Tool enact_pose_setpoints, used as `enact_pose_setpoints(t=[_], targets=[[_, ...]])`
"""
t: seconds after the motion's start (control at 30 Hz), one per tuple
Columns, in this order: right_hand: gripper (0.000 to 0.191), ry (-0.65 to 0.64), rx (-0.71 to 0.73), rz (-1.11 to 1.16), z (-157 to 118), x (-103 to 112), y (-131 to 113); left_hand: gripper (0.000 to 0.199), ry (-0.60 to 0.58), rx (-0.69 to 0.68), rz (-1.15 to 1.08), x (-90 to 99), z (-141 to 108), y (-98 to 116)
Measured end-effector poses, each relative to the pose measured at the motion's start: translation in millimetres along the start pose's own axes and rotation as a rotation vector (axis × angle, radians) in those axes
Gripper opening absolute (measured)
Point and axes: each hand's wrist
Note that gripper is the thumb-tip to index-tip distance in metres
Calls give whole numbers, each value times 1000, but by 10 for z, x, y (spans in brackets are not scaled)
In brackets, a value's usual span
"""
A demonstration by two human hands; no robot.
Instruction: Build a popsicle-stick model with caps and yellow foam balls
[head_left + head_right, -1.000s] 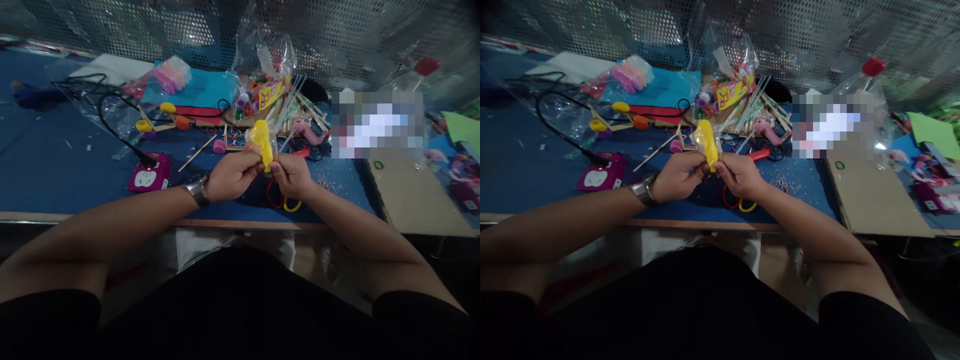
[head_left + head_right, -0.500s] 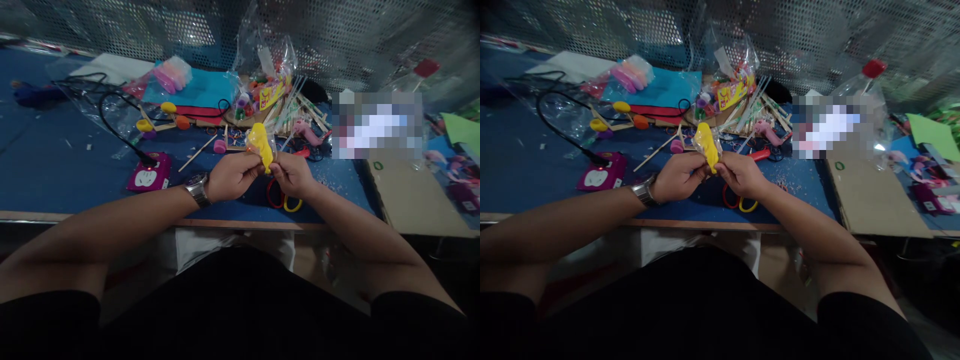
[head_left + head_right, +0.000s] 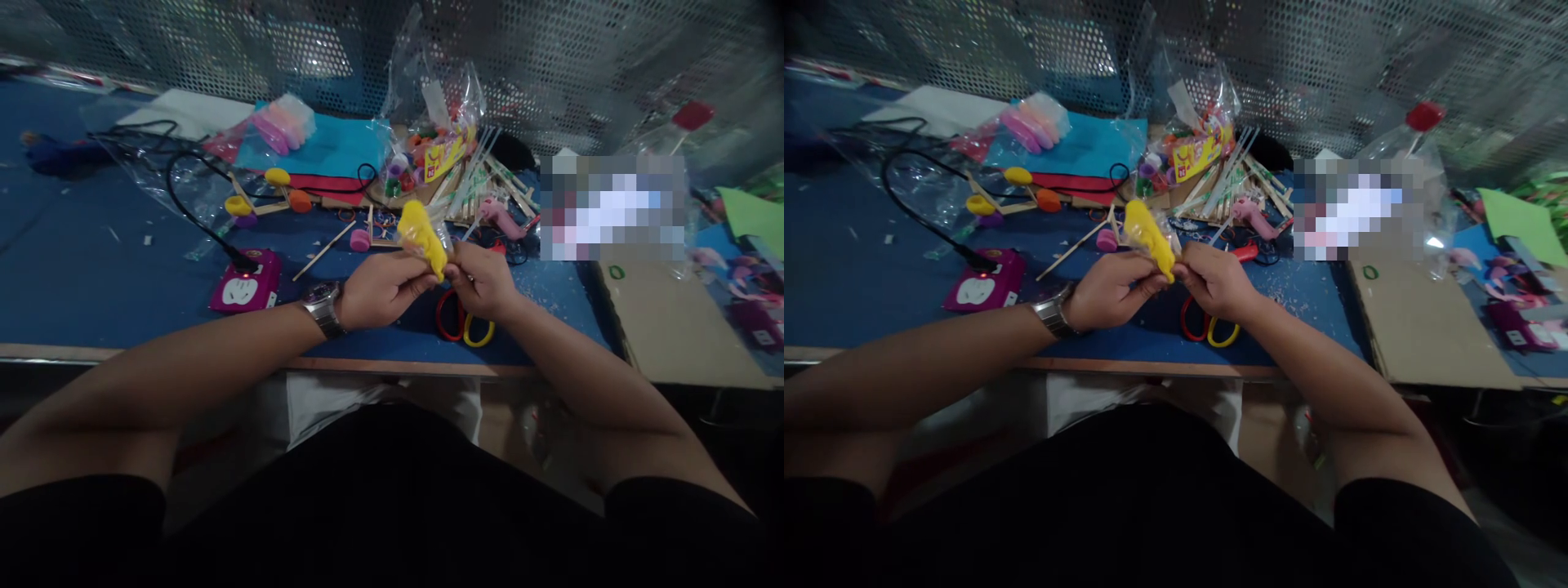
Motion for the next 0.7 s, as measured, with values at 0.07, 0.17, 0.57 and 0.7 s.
enact_pose_setpoints(t=[0.07,0.17,0.57,0.7], targets=[[52,-2,16,-18,-9,-20,13,55,-36,-27,29,3,-4,7],[49,34,12,-21,-5,11,15,47,59,-27,-1,24,5,28],[40,30,104,-82,-13,-43,-2,48,9,-38,-1,-19,-2,10],[39,95,59,-41,1,26,-23,47,140,15,-115,5,13,20]])
Point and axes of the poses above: each hand's wrist, its own z-axis towards the middle knuckle, its own x-axis out of the back of the hand, y = z × x, and after that the axes turned 3 degrees about -y, right-handed
